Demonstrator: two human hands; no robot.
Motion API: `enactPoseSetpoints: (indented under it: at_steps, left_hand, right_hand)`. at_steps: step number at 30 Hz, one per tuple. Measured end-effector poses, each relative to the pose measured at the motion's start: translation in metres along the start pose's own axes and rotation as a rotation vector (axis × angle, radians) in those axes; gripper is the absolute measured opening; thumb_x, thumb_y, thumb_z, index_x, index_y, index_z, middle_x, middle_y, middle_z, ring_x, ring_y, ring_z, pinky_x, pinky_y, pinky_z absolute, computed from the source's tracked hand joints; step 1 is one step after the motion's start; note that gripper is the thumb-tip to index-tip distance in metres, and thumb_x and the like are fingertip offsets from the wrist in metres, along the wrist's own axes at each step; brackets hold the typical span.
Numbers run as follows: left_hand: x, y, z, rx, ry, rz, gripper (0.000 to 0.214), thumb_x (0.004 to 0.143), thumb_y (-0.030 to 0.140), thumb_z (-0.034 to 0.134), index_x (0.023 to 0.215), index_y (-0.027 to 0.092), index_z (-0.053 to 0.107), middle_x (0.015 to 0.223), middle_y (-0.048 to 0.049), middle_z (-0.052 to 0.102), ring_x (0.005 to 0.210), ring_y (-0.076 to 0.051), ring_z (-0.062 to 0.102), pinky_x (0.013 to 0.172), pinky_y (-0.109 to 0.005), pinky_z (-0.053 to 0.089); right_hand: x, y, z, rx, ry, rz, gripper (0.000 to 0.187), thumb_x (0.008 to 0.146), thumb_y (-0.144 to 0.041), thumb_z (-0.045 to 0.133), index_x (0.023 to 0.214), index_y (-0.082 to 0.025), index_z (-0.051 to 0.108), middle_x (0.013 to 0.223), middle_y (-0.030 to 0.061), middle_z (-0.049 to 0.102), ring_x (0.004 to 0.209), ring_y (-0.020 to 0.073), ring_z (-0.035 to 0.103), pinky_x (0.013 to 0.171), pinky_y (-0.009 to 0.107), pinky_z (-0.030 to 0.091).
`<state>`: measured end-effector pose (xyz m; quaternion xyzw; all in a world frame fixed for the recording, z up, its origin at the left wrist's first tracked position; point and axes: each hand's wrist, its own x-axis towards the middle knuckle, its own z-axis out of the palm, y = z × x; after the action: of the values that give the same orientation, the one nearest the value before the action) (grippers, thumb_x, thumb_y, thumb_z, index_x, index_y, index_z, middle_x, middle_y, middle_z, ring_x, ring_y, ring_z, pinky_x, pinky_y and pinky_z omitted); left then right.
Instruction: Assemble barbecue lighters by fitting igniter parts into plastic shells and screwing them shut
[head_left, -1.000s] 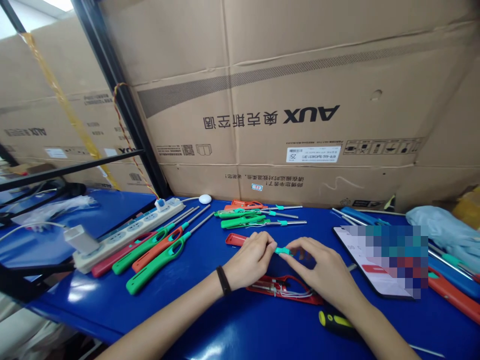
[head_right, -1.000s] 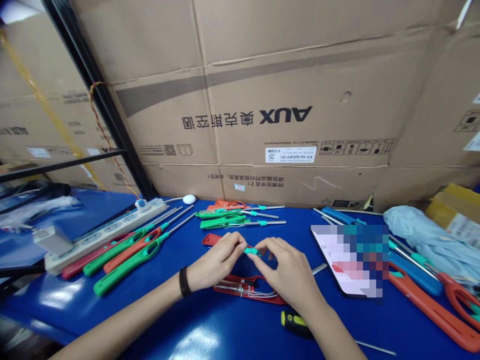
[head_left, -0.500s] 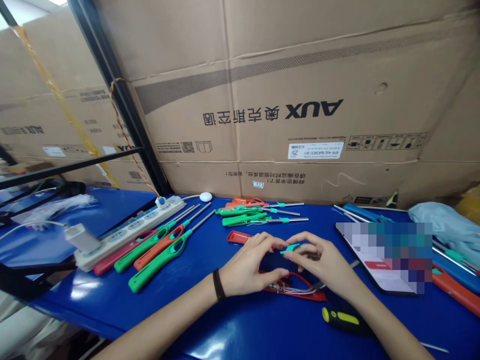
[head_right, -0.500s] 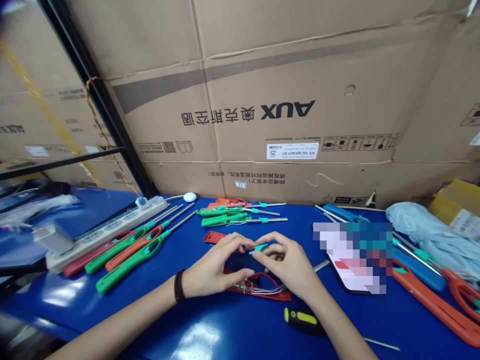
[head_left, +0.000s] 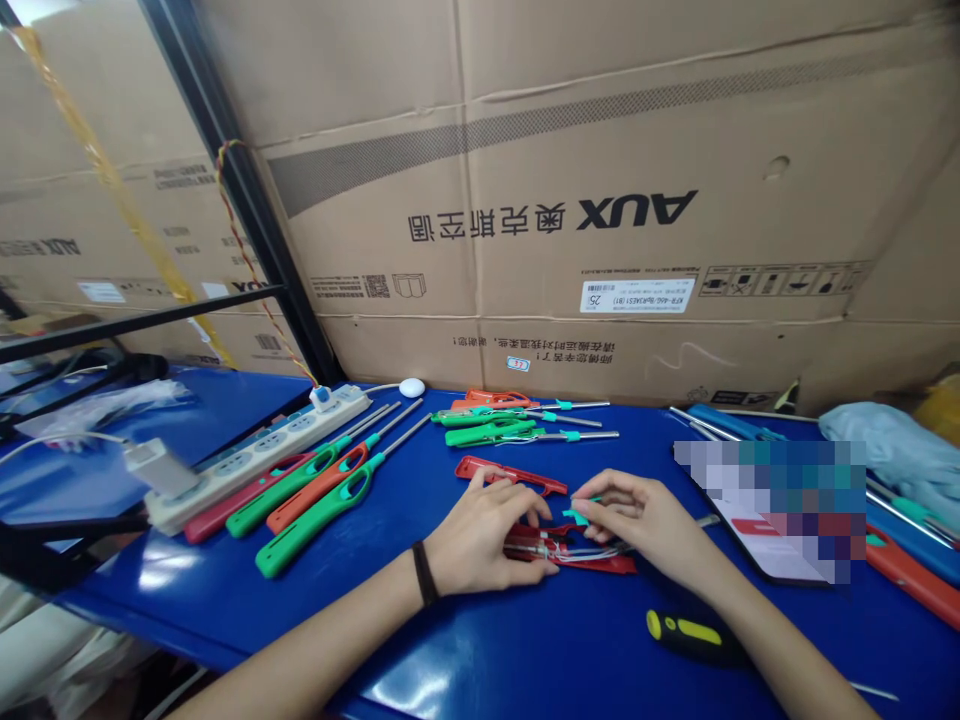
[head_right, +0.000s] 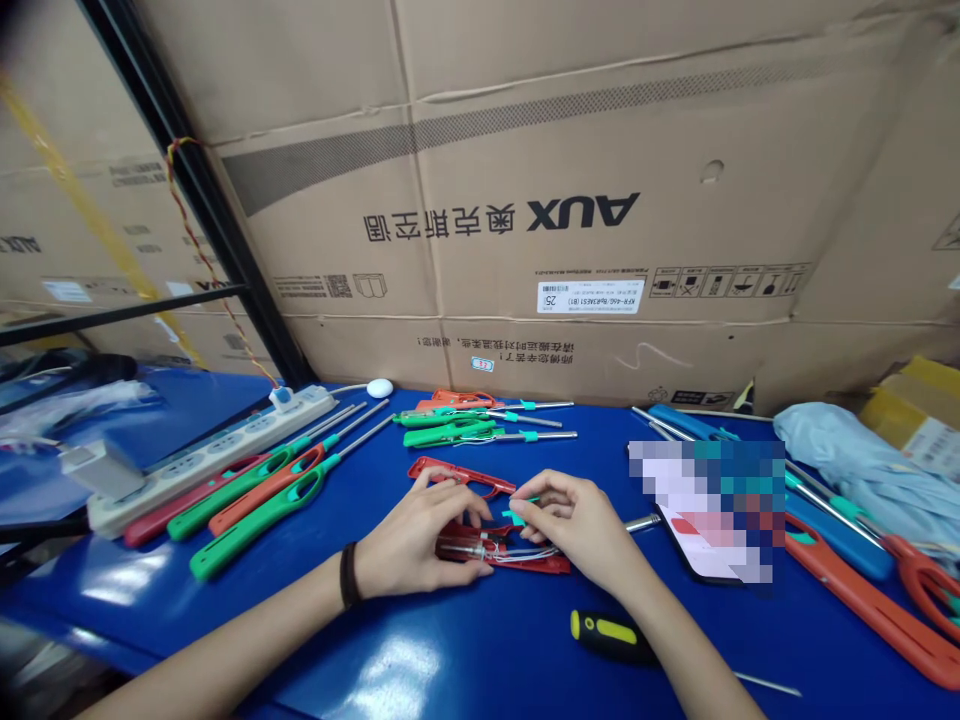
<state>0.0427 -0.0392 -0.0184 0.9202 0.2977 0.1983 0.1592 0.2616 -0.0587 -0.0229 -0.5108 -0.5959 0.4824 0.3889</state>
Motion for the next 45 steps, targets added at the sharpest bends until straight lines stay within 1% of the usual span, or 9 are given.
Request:
enactPoseSetpoints:
  at_steps: [6, 11, 15, 21, 27, 31, 34, 39, 45]
  left_hand:
    - [0.0, -0.001, -0.003, 0.069, 0.11, 0.045, 0.04, 0.07, 0.051, 0.071, 0.095, 0.022, 0.059, 0.093, -0.0005, 0.065, 0.091, -0.02, 0.058, 0.104, -0.043, 0.021]
    - [0.001, 0.003, 0.002, 0.161, 0.218, 0.108, 0.021, 0.088, 0.041, 0.058, 0.094, 0.022, 0.059, 0.089, 0.0001, 0.065, 0.088, -0.016, 0.056, 0.105, -0.041, 0.021]
    - [0.001, 0.004, 0.007, 0.194, 0.251, 0.179, 0.013, 0.092, 0.031, 0.052, 0.088, 0.021, 0.059, 0.082, 0.0012, 0.065, 0.084, -0.014, 0.056, 0.102, -0.038, 0.027]
    - [0.002, 0.009, 0.011, 0.133, 0.235, 0.142, 0.012, 0.088, 0.03, 0.055, 0.085, 0.018, 0.054, 0.078, 0.0017, 0.062, 0.078, -0.015, 0.054, 0.105, -0.043, 0.023]
    - [0.004, 0.01, 0.011, 0.207, 0.248, 0.107, 0.017, 0.093, 0.029, 0.045, 0.081, 0.019, 0.053, 0.075, 0.0007, 0.06, 0.077, -0.015, 0.054, 0.103, -0.042, 0.026]
    - [0.002, 0.007, 0.007, 0.126, 0.228, 0.03, 0.017, 0.094, 0.026, 0.043, 0.082, 0.018, 0.051, 0.083, 0.0003, 0.062, 0.078, -0.015, 0.054, 0.1, -0.041, 0.027]
    - [0.001, 0.004, 0.006, 0.087, 0.186, 0.025, 0.016, 0.094, 0.024, 0.042, 0.082, 0.018, 0.051, 0.081, 0.0008, 0.061, 0.078, -0.015, 0.053, 0.095, -0.038, 0.03]
    - [0.002, -0.001, 0.012, 0.126, 0.157, 0.013, 0.02, 0.093, 0.025, 0.043, 0.076, 0.018, 0.049, 0.074, 0.0002, 0.057, 0.072, -0.015, 0.05, 0.079, -0.033, 0.034]
    - [0.003, -0.004, 0.021, 0.223, 0.121, 0.036, 0.019, 0.093, 0.026, 0.044, 0.078, 0.018, 0.048, 0.072, 0.0005, 0.058, 0.062, -0.014, 0.051, 0.066, -0.028, 0.034]
  right_hand:
    - [-0.002, -0.005, 0.001, 0.042, 0.007, 0.074, 0.036, 0.069, -0.049, 0.07, 0.086, -0.018, 0.069, 0.066, 0.0026, 0.071, 0.067, 0.0204, 0.07, 0.063, 0.031, 0.058]
    - [-0.004, -0.005, 0.008, 0.052, -0.074, 0.078, 0.036, 0.071, -0.051, 0.069, 0.084, -0.017, 0.068, 0.066, 0.0035, 0.072, 0.064, 0.0189, 0.07, 0.06, 0.027, 0.056]
    - [-0.005, -0.011, 0.011, 0.026, -0.036, 0.097, 0.043, 0.066, -0.058, 0.069, 0.073, -0.015, 0.067, 0.057, 0.0033, 0.069, 0.053, 0.0169, 0.066, 0.051, 0.026, 0.053]
    - [-0.006, -0.013, 0.016, 0.056, -0.02, 0.094, 0.049, 0.063, -0.065, 0.066, 0.062, -0.016, 0.06, 0.054, 0.0026, 0.067, 0.048, 0.0148, 0.063, 0.048, 0.024, 0.05]
    - [-0.006, -0.007, 0.021, -0.07, -0.036, 0.05, 0.05, 0.075, -0.067, 0.052, 0.064, -0.018, 0.057, 0.051, 0.0001, 0.062, 0.041, 0.0124, 0.056, 0.044, 0.024, 0.043]
    - [-0.009, -0.013, 0.003, -0.45, 0.015, -0.116, 0.04, 0.085, -0.055, 0.048, 0.072, -0.021, 0.064, 0.066, 0.0004, 0.065, 0.057, 0.0152, 0.058, 0.056, 0.026, 0.042]
    - [-0.014, -0.016, -0.015, -0.667, -0.011, -0.187, 0.023, 0.081, -0.048, 0.06, 0.079, -0.026, 0.067, 0.085, 0.0002, 0.065, 0.082, 0.0192, 0.058, 0.072, 0.028, 0.042]
    - [-0.018, -0.011, -0.025, -0.653, -0.162, -0.101, 0.012, 0.078, -0.039, 0.067, 0.081, -0.028, 0.066, 0.092, 0.0, 0.059, 0.096, 0.0196, 0.053, 0.089, 0.03, 0.038]
    - [-0.017, -0.008, -0.018, -0.608, -0.206, -0.106, 0.008, 0.081, -0.034, 0.063, 0.082, -0.026, 0.066, 0.092, 0.0006, 0.055, 0.098, 0.0193, 0.051, 0.089, 0.031, 0.038]
